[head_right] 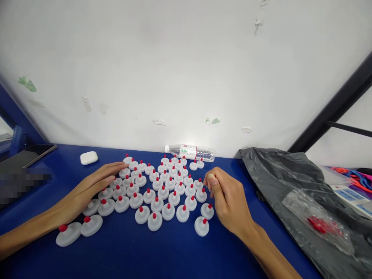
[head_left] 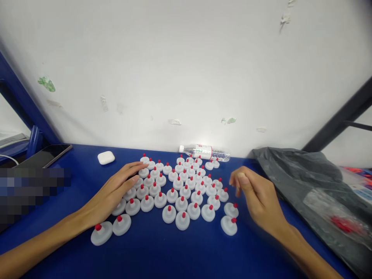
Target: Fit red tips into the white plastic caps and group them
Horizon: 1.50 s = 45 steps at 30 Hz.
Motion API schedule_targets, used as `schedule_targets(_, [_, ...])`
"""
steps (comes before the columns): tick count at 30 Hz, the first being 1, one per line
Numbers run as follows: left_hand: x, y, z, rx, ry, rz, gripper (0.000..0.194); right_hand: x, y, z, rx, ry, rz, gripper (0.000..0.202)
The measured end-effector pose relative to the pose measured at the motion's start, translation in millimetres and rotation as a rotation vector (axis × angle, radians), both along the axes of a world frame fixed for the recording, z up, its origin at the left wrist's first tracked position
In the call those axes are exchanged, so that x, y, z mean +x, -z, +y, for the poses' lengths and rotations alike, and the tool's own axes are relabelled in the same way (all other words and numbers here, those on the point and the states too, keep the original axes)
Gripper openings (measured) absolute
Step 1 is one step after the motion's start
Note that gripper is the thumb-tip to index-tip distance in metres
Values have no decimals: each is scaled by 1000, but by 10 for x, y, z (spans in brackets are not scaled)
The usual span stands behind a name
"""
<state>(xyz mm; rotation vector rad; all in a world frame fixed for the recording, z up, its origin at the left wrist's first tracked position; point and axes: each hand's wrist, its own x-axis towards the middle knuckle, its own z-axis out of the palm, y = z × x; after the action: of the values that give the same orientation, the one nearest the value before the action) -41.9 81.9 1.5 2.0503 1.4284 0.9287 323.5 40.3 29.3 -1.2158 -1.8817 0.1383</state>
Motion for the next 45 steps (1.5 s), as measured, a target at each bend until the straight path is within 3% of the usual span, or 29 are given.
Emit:
schedule_targets(14, [-22,1,2,5,36,42,46,-140,-13,-173,253,50,-193,34])
schedule_targets(20, [-8,-14,-18,-19,27,10,47,-192,15,-201,192,-40,-110,32])
schedule_targets(29, [-26,28,25,-79,52,-239,49,-130,12,-85,103,80,-91,30])
schedule_targets(39, [-38,92,61,-63,52,-285,51,-95,19,-71,173,31,-122,25])
schedule_targets(45, [-67,23,79,-65,42,-282,55,-91,25,-42,139,-29,-133,23])
